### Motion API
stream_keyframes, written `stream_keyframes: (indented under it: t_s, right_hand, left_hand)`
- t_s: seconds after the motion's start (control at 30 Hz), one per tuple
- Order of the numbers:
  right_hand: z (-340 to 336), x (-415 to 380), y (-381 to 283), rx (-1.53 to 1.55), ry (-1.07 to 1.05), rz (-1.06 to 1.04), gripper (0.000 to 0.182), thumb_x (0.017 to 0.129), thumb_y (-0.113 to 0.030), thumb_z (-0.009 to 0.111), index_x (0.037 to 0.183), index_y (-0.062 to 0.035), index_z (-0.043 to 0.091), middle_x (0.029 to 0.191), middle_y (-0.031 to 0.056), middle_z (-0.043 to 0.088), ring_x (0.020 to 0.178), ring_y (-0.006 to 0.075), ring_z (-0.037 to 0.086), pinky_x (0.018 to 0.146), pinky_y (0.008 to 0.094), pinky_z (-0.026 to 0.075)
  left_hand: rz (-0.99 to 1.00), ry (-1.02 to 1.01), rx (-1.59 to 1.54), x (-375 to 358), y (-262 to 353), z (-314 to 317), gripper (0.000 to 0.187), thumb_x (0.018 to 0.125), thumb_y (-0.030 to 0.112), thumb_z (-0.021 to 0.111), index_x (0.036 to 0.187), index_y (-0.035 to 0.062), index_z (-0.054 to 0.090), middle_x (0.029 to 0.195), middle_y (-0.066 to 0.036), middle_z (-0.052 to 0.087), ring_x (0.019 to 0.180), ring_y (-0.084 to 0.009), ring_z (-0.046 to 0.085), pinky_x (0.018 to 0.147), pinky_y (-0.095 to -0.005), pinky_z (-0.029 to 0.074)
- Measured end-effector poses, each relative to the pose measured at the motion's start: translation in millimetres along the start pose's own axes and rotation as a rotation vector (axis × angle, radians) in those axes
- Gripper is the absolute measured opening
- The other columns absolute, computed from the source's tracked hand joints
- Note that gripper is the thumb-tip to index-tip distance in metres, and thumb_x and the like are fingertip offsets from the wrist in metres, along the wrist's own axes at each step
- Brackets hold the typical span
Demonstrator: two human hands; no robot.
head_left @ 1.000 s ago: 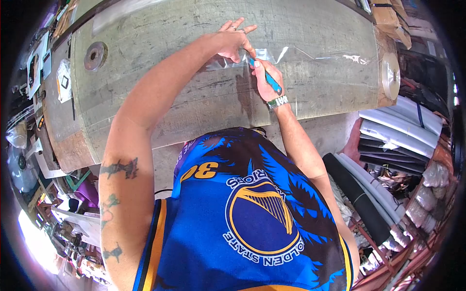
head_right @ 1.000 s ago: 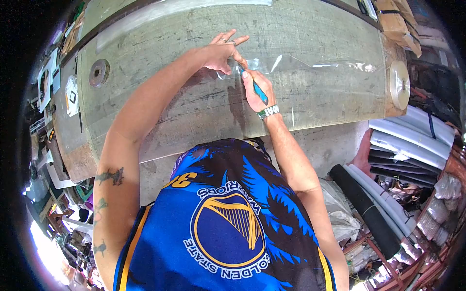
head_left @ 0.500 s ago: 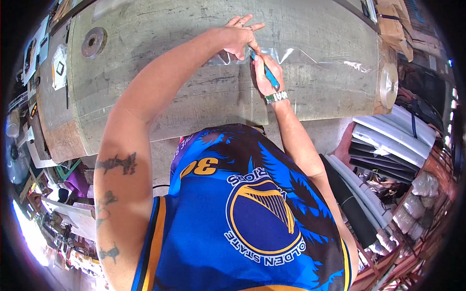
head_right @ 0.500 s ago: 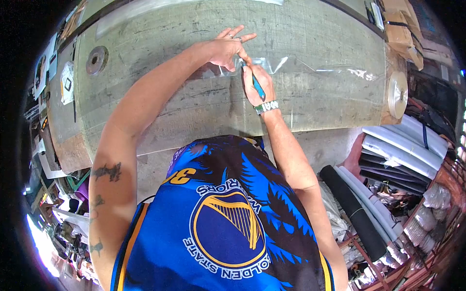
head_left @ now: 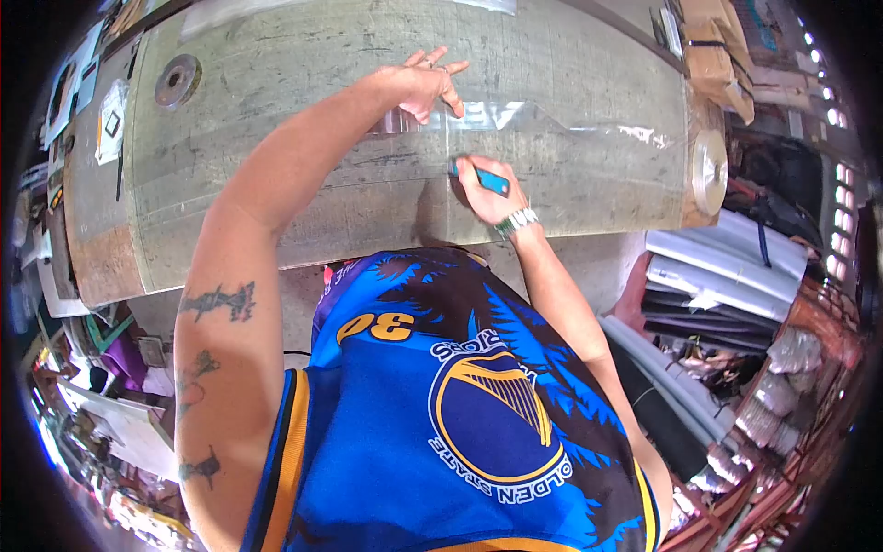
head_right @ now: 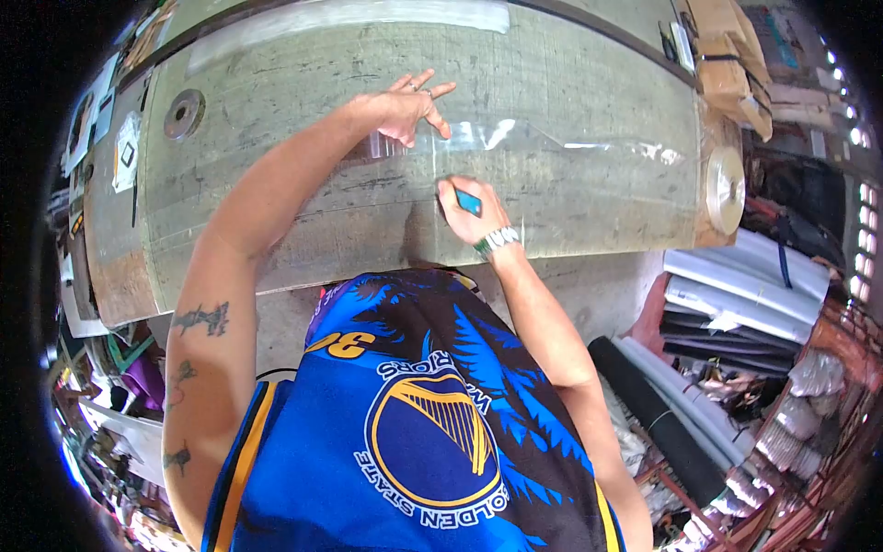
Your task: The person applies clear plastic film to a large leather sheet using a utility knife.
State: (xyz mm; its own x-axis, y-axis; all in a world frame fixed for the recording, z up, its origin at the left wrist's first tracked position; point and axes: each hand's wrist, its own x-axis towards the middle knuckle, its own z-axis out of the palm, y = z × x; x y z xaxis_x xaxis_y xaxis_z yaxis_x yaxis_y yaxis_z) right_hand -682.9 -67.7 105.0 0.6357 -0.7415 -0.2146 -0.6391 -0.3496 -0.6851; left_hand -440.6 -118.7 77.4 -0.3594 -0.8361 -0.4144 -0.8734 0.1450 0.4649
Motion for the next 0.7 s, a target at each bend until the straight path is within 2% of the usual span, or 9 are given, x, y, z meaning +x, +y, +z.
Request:
stream_keyframes:
  t_s: [0.07, 0.1, 0.17, 0.23, 0.3, 0.4, 0.53, 0.63, 0.7]
  right_hand:
    - [-9.5, -11.9, 23.8, 0.041, 0.032, -0.083, 0.025, 0.098, -0.021, 0.055, 0.098, -0.0007, 0.07, 0.097, 0.0222, 0.07, 0.097, 0.0402, 0.068, 0.085, 0.041, 0.054]
    - [-27.3, -14.5, 23.5, 0.102, 0.04, -0.107, 0.026, 0.097, -0.02, 0.057, 0.113, -0.0025, 0.07, 0.105, 0.02, 0.072, 0.106, 0.0374, 0.067, 0.093, 0.0379, 0.053]
    - [-41.6, -0.2, 64.9, 0.223, 0.209, -0.128, 0.029, 0.096, -0.019, 0.06, 0.119, -0.003, 0.068, 0.107, 0.0223, 0.071, 0.105, 0.0392, 0.067, 0.092, 0.0404, 0.053]
    - [-63.9, 25.3, 81.1, -0.003, 0.328, -0.034, 0.028, 0.095, -0.019, 0.061, 0.117, -0.0027, 0.066, 0.109, 0.0239, 0.07, 0.104, 0.0419, 0.066, 0.091, 0.0429, 0.053]
    - [-82.0, 51.7, 65.3, -0.136, 0.316, 0.058, 0.024, 0.094, -0.018, 0.063, 0.112, -0.0029, 0.067, 0.108, 0.0256, 0.069, 0.106, 0.044, 0.064, 0.091, 0.0479, 0.053]
    - [-67.4, 86.3, 99.3, -0.236, 0.347, -0.17, 0.029, 0.092, -0.019, 0.066, 0.117, -0.0048, 0.065, 0.112, 0.0264, 0.066, 0.109, 0.0462, 0.062, 0.091, 0.0522, 0.052]
    - [-49.8, 77.1, 105.7, -0.202, 0.203, -0.056, 0.043, 0.088, -0.021, 0.071, 0.127, -0.0053, 0.06, 0.124, 0.024, 0.059, 0.109, 0.0462, 0.06, 0.092, 0.054, 0.049]
    - [-36.2, 61.0, 106.2, -0.358, 0.344, -0.238, 0.044, 0.086, -0.019, 0.072, 0.127, -0.0057, 0.059, 0.122, 0.0203, 0.06, 0.113, 0.0412, 0.058, 0.092, 0.0525, 0.047]
    - [-30.3, 53.3, 85.6, -0.292, 0.363, -0.339, 0.046, 0.085, -0.018, 0.073, 0.128, -0.0067, 0.059, 0.121, 0.0183, 0.06, 0.114, 0.0374, 0.056, 0.092, 0.051, 0.045]
  left_hand:
    - [-0.018, 0.003, 0.007, -11.8, 3.2, 5.6, 0.085, 0.065, 0.002, 0.088, 0.134, 0.046, 0.064, 0.172, 0.002, 0.006, 0.158, -0.0349, -0.002, 0.128, -0.0556, 0.005]
    - [-0.026, -0.003, 0.014, -19.5, 6.1, 10.9, 0.088, 0.065, 0.001, 0.088, 0.136, 0.0468, 0.062, 0.172, 0.002, 0.006, 0.158, -0.0347, -0.002, 0.129, -0.0554, 0.005]
    - [-0.007, 0.017, 0.014, -34.3, 8.3, 26.0, 0.09, 0.067, 0.004, 0.086, 0.141, 0.0467, 0.057, 0.172, 0.0, 0.007, 0.158, -0.0343, -0.003, 0.129, -0.0556, 0.006]
    - [0.04, 0.032, 0.008, -48.4, 10.3, 38.6, 0.087, 0.069, 0.005, 0.084, 0.141, 0.046, 0.057, 0.172, -0.001, 0.008, 0.158, -0.034, -0.003, 0.129, -0.0556, 0.006]
    - [0.028, 0.067, 0.054, -57.1, 22.5, 41.3, 0.083, 0.073, 0.006, 0.082, 0.145, 0.0377, 0.055, 0.171, -0.005, 0.014, 0.158, -0.0349, 0.005, 0.128, -0.0557, 0.011]
    - [0.024, 0.325, -0.012, -74.1, 26.2, 65.0, 0.081, 0.076, 0.013, 0.082, 0.149, 0.0238, 0.05, 0.168, -0.01, 0.025, 0.156, -0.0343, 0.018, 0.126, -0.0535, 0.021]
    - [-0.335, 0.624, -0.045, -118.7, 48.8, 93.9, 0.076, 0.08, 0.03, 0.082, 0.148, 0.0179, 0.05, 0.156, -0.012, 0.042, 0.148, -0.0343, 0.033, 0.118, -0.0497, 0.034]
    - [-0.503, 0.565, -0.009, -138.0, 69.0, 104.7, 0.073, 0.081, 0.035, 0.081, 0.145, 0.0167, 0.053, 0.147, -0.011, 0.049, 0.139, -0.0322, 0.043, 0.112, -0.0489, 0.039]
    - [-0.523, 0.675, 0.019, -140.4, 73.1, 112.9, 0.054, 0.08, 0.038, 0.081, 0.125, 0.0133, 0.065, 0.126, -0.009, 0.061, 0.122, -0.0308, 0.055, 0.102, -0.0467, 0.044]
